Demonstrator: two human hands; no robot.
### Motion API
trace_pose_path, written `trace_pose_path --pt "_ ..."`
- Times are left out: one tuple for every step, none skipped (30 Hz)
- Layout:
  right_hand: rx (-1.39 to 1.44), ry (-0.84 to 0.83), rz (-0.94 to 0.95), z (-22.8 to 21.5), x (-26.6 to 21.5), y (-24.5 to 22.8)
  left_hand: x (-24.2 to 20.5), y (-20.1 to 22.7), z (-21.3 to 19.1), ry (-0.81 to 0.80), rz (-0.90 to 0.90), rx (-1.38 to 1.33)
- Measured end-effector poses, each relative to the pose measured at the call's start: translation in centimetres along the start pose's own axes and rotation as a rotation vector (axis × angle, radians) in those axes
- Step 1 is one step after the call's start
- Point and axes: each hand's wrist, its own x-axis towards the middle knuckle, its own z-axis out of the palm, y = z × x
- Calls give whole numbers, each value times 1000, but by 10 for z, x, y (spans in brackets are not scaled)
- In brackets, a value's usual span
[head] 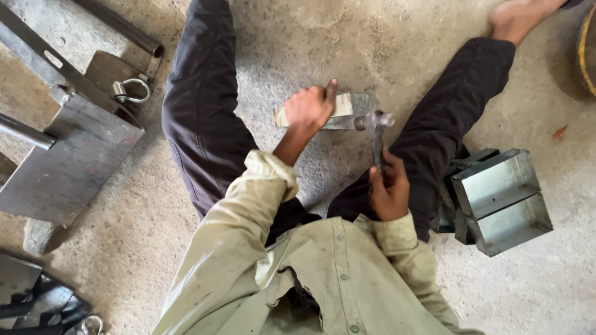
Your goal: The person sits on the floor and uses a hammer to strike a small rectangular metal block placed on a larger metal anvil. They repeatedly hit the block, occasionally adjusting its position, and then move the finished piece to a nearby stack of similar metal blocks.
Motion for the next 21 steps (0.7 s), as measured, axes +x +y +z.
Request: trace_pose_path --pt "6 -11 -9 1 -1 -3 4 -5 2 87 71 -127" --pt "12 -22 -10 2 -6 -6 4 -12 9 166 138 -254" --pt "18 -32 -11 4 -9 -10 6 -19 18 246 205 -380" --pt "30 -47 -30 4 -15 -14 3 -27 32 314 299 -513" --pt "42 -61 -49 5 -21 -20 2 -33 48 384 393 -645" --pt "59 -80 -90 8 -17 -25 9 -37 58 473 502 -773" --pt "47 -89 -144 9 -15 -32 14 -40 69 525 512 -868" --pt "33 -97 -193 9 -17 -39 17 -42 81 573 518 -966" --pt "19 -106 -242 10 -17 -45 22 -43 91 621 525 -1063" --pt "31 -91 -291 10 -20 -50 23 -44 102 723 528 -944" --pt "43 -77 -340 10 -24 -55 25 -45 111 820 529 -822" --pt "56 -64 -387 10 -28 -59 24 -46 118 911 526 -696" --pt "47 -53 -401 10 -32 -63 24 -47 123 827 496 -777" --pt "41 -42 -424 12 -33 -66 28 -47 122 750 473 -856" --pt "36 -32 -447 13 -33 -69 30 -48 121 671 450 -933" --pt "-10 -31 -461 15 -30 -71 31 -48 121 675 457 -933" --pt "-56 -29 -476 17 -26 -71 30 -49 121 680 464 -933" --pt "-100 -24 -491 19 -22 -71 30 -50 121 681 474 -932" --pt "-226 -58 -533 21 -18 -70 30 -51 121 652 469 -921" --pt "-352 -87 -578 23 -12 -69 32 -51 122 621 470 -910" --pt "-479 -116 -621 25 -8 -67 35 -51 124 591 471 -899"
